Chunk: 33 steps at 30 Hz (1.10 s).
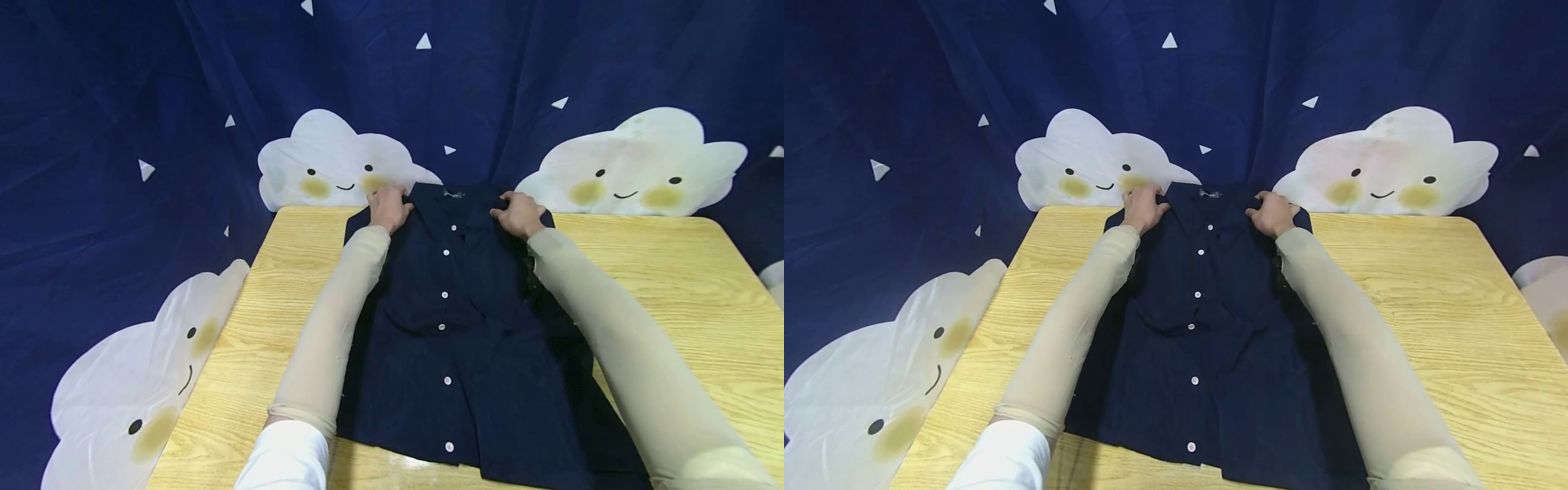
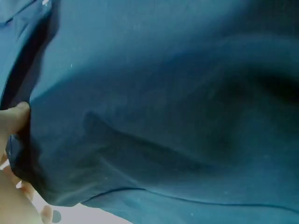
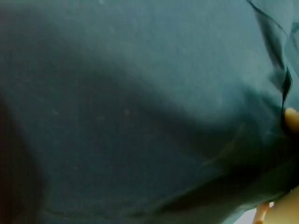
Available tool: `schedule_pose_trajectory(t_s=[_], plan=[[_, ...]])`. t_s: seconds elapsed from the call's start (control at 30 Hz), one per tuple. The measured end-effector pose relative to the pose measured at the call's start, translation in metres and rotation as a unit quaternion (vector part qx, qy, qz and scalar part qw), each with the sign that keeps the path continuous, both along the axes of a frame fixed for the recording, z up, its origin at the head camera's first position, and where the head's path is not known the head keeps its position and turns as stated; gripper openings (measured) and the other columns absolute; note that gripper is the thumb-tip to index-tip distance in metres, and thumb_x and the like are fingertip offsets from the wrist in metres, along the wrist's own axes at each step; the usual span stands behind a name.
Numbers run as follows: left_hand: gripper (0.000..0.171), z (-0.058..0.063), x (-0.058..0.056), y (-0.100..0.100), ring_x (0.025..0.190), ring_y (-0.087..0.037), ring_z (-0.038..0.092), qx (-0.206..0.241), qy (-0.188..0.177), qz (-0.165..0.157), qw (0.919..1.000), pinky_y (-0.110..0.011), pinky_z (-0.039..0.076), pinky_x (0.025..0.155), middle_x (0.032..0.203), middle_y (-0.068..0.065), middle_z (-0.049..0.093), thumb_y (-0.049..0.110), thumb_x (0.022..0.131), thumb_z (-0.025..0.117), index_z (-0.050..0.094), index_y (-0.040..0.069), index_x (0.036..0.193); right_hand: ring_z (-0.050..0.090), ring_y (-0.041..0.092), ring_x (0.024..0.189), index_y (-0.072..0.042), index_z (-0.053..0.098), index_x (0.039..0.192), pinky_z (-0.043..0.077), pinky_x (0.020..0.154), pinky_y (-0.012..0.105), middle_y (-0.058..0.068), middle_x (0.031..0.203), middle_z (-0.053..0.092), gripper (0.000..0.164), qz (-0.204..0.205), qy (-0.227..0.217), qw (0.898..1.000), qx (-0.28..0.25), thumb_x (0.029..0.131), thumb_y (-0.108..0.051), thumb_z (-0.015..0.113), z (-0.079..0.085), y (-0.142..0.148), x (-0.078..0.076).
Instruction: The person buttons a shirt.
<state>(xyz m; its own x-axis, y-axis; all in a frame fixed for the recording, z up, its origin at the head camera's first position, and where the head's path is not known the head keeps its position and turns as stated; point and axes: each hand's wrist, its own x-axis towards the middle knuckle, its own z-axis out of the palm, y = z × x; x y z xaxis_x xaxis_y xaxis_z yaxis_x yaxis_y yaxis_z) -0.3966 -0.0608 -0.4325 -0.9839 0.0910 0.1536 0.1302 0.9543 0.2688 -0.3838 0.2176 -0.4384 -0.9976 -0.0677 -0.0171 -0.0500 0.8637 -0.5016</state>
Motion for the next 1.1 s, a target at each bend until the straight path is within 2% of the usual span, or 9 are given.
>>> schedule_pose_trajectory(t_s=[0.23,0.33,0.4,0.5,0.67,0.8,0.87,0.93,1.1], plan=[[0.015,-0.001,0.002,0.009,0.102,-0.023,0.047,-0.054,0.054,0.016,0.9969,-0.038,0.037,0.083,0.107,-0.005,0.053,0.022,0.086,0.067,0.067,0.017,0.100,0.038,0.047,0.108,0.003,0.062,0.116,0.024,0.085,0.062,0.025,0.117,0.049,0.039,-0.019,0.093,0.994,0.049,0.088,-0.024,0.064,-0.005,0.005,0.002],[0.009,-0.002,0.004,0.010,0.094,-0.024,0.052,-0.046,0.050,0.007,0.9977,-0.035,0.044,0.078,0.099,-0.007,0.053,0.016,0.084,0.066,0.066,0.013,0.093,0.042,0.044,0.100,0.003,0.067,0.107,0.031,0.084,0.058,0.024,0.109,0.050,0.032,-0.008,0.137,0.988,0.065,0.085,-0.020,0.067,-0.009,0.006,0.003],[0.004,-0.002,0.005,0.010,0.085,-0.022,0.053,-0.011,0.021,-0.004,0.9997,-0.033,0.045,0.073,0.091,-0.007,0.052,0.011,0.083,0.063,0.062,0.011,0.087,0.047,0.043,0.095,0.003,0.068,0.104,0.036,0.084,0.055,0.024,0.103,0.052,0.029,-0.004,0.146,0.987,0.059,0.083,-0.017,0.068,-0.009,0.006,0.003],[0.009,-0.003,0.007,0.010,0.082,-0.022,0.052,0.069,-0.046,-0.008,0.9965,-0.032,0.044,0.074,0.092,-0.009,0.055,0.010,0.085,0.057,0.058,0.008,0.094,0.054,0.043,0.092,0.002,0.067,0.104,0.041,0.084,0.052,0.025,0.101,0.058,0.027,-0.006,0.126,0.991,0.043,0.084,-0.016,0.067,-0.009,0.005,0.004],[0.042,-0.009,0.008,0.008,0.100,-0.024,0.054,0.172,-0.120,-0.011,0.9777,-0.035,0.043,0.089,0.122,-0.012,0.056,0.022,0.091,0.057,0.050,0.006,0.129,0.056,0.040,0.092,0.002,0.066,0.104,0.042,0.085,0.051,0.024,0.102,0.063,0.028,-0.015,0.069,0.998,0.006,0.089,-0.021,0.060,-0.009,0.004,0.004],[0.048,-0.013,0.006,0.006,0.103,-0.025,0.052,0.246,-0.164,-0.020,0.9550,-0.036,0.041,0.091,0.125,-0.012,0.053,0.025,0.091,0.056,0.046,0.004,0.132,0.054,0.039,0.094,0.004,0.064,0.099,0.040,0.087,0.050,0.024,0.102,0.062,0.033,-0.019,0.045,0.998,-0.028,0.091,-0.026,0.057,-0.011,0.007,0.003],[0.043,-0.013,0.005,0.006,0.097,-0.025,0.051,0.259,-0.172,-0.014,0.9503,-0.035,0.041,0.086,0.116,-0.012,0.054,0.027,0.091,0.058,0.049,0.002,0.124,0.052,0.039,0.096,0.004,0.063,0.099,0.039,0.088,0.050,0.025,0.103,0.060,0.033,-0.020,0.042,0.998,-0.037,0.091,-0.027,0.059,-0.013,0.008,0.002],[0.036,-0.014,0.004,0.007,0.089,-0.023,0.049,0.253,-0.165,-0.002,0.9533,-0.032,0.040,0.079,0.101,-0.010,0.052,0.029,0.090,0.061,0.050,0.002,0.110,0.051,0.039,0.096,0.004,0.061,0.100,0.039,0.088,0.049,0.024,0.103,0.059,0.031,-0.022,0.043,0.998,-0.040,0.091,-0.026,0.061,-0.014,0.009,0.001],[0.037,-0.016,-0.002,0.010,0.071,-0.020,0.041,0.201,-0.104,0.023,0.9737,-0.028,0.032,0.066,0.075,-0.003,0.033,0.033,0.089,0.066,0.038,0.010,0.082,0.050,0.038,0.091,0.000,0.055,0.095,0.038,0.085,0.049,0.021,0.096,0.056,0.021,-0.029,0.060,0.997,-0.044,0.091,-0.019,0.061,-0.014,0.007,-0.002]])
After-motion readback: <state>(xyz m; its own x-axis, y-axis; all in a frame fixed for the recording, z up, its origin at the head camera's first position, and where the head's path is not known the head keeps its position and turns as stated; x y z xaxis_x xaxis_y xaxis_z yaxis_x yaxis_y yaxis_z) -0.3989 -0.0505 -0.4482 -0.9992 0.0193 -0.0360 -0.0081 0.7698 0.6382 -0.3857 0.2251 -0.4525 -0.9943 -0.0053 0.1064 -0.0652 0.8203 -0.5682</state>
